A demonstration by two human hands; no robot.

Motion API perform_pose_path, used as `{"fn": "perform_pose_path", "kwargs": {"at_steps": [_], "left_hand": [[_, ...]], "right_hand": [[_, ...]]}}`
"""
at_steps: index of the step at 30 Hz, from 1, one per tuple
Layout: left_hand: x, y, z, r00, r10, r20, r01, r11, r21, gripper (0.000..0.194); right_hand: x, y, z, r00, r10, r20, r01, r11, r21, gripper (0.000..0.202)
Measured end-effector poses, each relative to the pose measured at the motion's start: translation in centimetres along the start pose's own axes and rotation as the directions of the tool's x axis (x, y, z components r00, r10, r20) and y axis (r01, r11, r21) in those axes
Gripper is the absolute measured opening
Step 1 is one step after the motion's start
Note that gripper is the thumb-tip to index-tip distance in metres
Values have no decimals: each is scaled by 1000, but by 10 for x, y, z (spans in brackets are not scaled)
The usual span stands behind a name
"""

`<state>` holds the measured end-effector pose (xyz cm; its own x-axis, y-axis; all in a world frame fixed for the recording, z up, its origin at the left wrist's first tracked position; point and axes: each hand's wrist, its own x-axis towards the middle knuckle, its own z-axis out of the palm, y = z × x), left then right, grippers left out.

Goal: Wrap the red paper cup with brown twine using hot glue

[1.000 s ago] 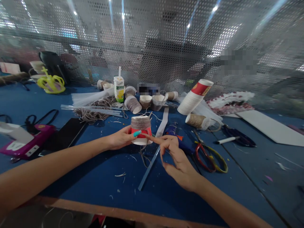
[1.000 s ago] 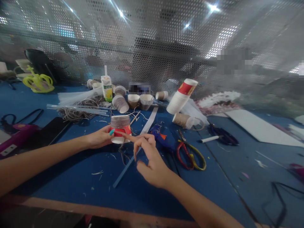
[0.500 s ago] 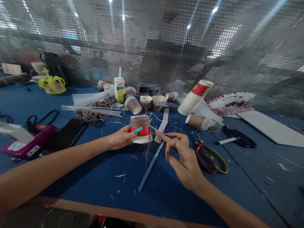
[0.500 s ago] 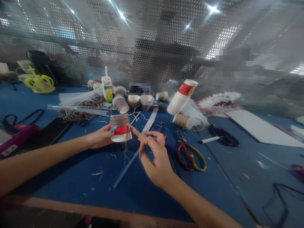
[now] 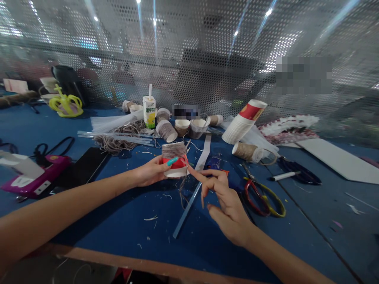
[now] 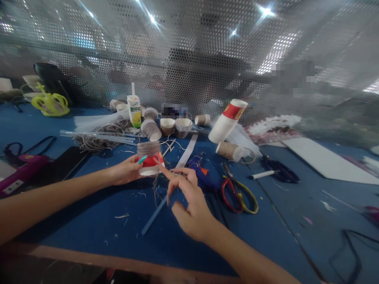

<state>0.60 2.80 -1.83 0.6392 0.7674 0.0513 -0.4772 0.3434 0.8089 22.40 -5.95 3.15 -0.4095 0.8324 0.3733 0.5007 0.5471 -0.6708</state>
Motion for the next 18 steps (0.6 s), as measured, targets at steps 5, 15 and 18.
{"fn": "perform_pose_path", "kwargs": {"at_steps": [5, 15, 18], "left_hand": [[-1, 3, 7, 999, 1, -38, -1, 1000, 19, 56], [-2, 1, 0, 999, -13, -40, 12, 1000, -4, 54], [-2, 2, -2, 1000, -8, -12, 8, 1000, 5, 48]], "right_hand": [[3, -3, 0, 995, 102, -10, -102, 994, 28, 29], [24, 33, -8, 817, 495, -294, -431, 864, 258, 14], [29, 52, -16, 742, 537, -400, -458, 843, 282, 15]]}}
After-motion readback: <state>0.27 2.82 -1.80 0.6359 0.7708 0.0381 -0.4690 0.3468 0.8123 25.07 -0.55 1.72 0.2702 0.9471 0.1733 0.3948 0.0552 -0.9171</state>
